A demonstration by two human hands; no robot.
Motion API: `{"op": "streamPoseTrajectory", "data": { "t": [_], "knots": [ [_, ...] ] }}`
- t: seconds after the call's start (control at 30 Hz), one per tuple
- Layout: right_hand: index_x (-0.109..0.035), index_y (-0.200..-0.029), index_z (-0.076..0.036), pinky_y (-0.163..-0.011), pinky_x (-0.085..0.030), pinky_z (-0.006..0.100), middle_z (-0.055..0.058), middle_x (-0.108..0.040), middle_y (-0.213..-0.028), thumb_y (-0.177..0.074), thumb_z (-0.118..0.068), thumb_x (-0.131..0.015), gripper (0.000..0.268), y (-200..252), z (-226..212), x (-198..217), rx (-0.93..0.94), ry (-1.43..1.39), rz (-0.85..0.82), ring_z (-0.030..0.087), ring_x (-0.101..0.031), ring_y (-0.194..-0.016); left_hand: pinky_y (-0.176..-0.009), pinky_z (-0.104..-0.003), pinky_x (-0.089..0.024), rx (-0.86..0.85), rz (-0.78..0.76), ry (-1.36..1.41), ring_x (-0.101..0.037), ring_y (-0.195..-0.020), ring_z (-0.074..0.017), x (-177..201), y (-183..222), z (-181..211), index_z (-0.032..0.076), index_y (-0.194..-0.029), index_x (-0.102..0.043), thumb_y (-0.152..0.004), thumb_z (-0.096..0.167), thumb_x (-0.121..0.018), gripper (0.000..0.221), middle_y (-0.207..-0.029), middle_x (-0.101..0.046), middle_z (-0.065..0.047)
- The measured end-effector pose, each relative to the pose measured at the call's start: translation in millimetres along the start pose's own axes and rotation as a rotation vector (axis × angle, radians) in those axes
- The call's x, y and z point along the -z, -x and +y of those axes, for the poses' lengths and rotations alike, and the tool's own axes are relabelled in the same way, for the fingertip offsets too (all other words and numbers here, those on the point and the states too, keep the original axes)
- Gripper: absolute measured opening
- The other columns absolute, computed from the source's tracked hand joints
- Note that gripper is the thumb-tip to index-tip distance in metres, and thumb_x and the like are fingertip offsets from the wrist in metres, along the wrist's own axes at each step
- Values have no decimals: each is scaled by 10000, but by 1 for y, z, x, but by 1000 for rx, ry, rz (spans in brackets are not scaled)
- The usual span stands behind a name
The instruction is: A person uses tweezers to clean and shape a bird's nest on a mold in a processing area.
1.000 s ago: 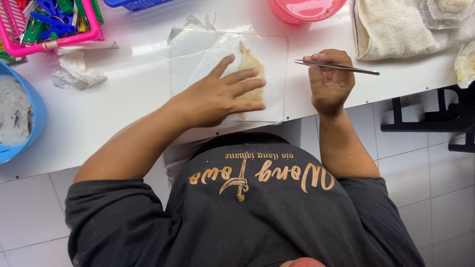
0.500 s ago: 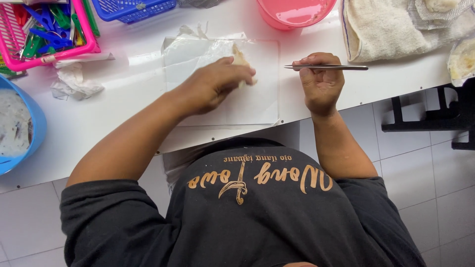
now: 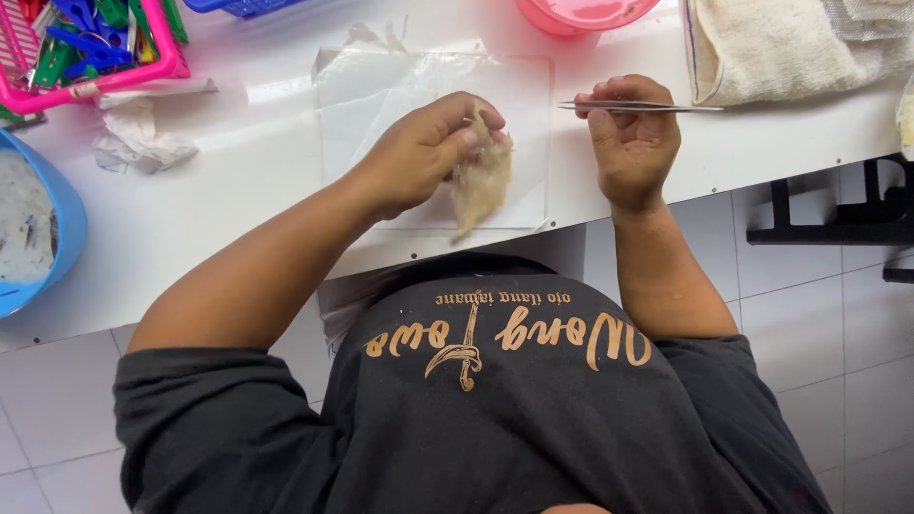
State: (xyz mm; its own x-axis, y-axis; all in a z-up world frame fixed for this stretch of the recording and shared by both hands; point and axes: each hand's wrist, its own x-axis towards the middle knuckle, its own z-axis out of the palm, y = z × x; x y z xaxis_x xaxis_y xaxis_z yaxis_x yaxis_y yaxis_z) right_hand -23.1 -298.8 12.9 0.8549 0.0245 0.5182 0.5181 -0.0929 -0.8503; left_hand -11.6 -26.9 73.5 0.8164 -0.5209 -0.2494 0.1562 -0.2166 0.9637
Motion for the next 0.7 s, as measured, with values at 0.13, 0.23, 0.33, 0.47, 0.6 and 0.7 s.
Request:
{"op": "streamPoseTrajectory", "data": {
  "t": [0.13,0.23,0.33,0.47,0.6,0.7],
  "knots": [
    [-515,-1214,-4,-941,-626,432,197,-561,-1120,-1052,81,-585,196,3,-2,0,14,18,-22,361,-694,-1046,-894,-486,-486,-79,25,-489,-655,-1186,-396,-5,-13,-21,277,-1559,-311,-1045,104,-425,555,-1420,-634,-187],
    [-479,-1214,-3,-1006,-599,444,194,-542,-1133,-1073,100,-521,180,-6,-17,-5,61,11,-131,370,-679,-1057,-1229,-435,-362,-272,102,-562,-388,-1551,-330,6,-5,-24,225,-1620,-186,-947,-101,-540,828,-1700,-346,-96],
    [-443,-1206,-13,-959,-613,425,211,-540,-1080,-1071,116,-477,190,-10,-31,-19,29,23,-217,355,-691,-995,-1242,-586,-285,-468,168,-774,-377,-1494,-425,18,3,-45,117,-1573,-374,-980,-101,-626,679,-1597,-408,-216],
    [-446,-1167,-4,-939,-612,419,197,-544,-1055,-1020,151,-497,220,0,-22,-30,57,32,-264,339,-658,-985,-1104,-756,-237,-721,156,-949,-475,-1410,-489,32,6,-56,62,-1369,-593,-866,-14,-853,571,-1463,-512,-239],
    [-474,-1176,-27,-903,-571,357,181,-565,-1069,-1009,122,-561,240,13,-12,-28,69,51,-316,306,-686,-985,-1121,-777,-179,-819,-48,-930,-444,-1448,-446,21,4,-67,153,-1402,-671,-968,285,-777,466,-1505,-559,-180],
    [-505,-1182,-25,-925,-559,358,178,-593,-1075,-1009,100,-594,232,16,-8,-26,114,83,-347,296,-680,-998,-1102,-810,-159,-789,-126,-931,-360,-1486,-446,15,4,-69,192,-1424,-662,-973,369,-738,491,-1564,-466,-175]
  ]
}}
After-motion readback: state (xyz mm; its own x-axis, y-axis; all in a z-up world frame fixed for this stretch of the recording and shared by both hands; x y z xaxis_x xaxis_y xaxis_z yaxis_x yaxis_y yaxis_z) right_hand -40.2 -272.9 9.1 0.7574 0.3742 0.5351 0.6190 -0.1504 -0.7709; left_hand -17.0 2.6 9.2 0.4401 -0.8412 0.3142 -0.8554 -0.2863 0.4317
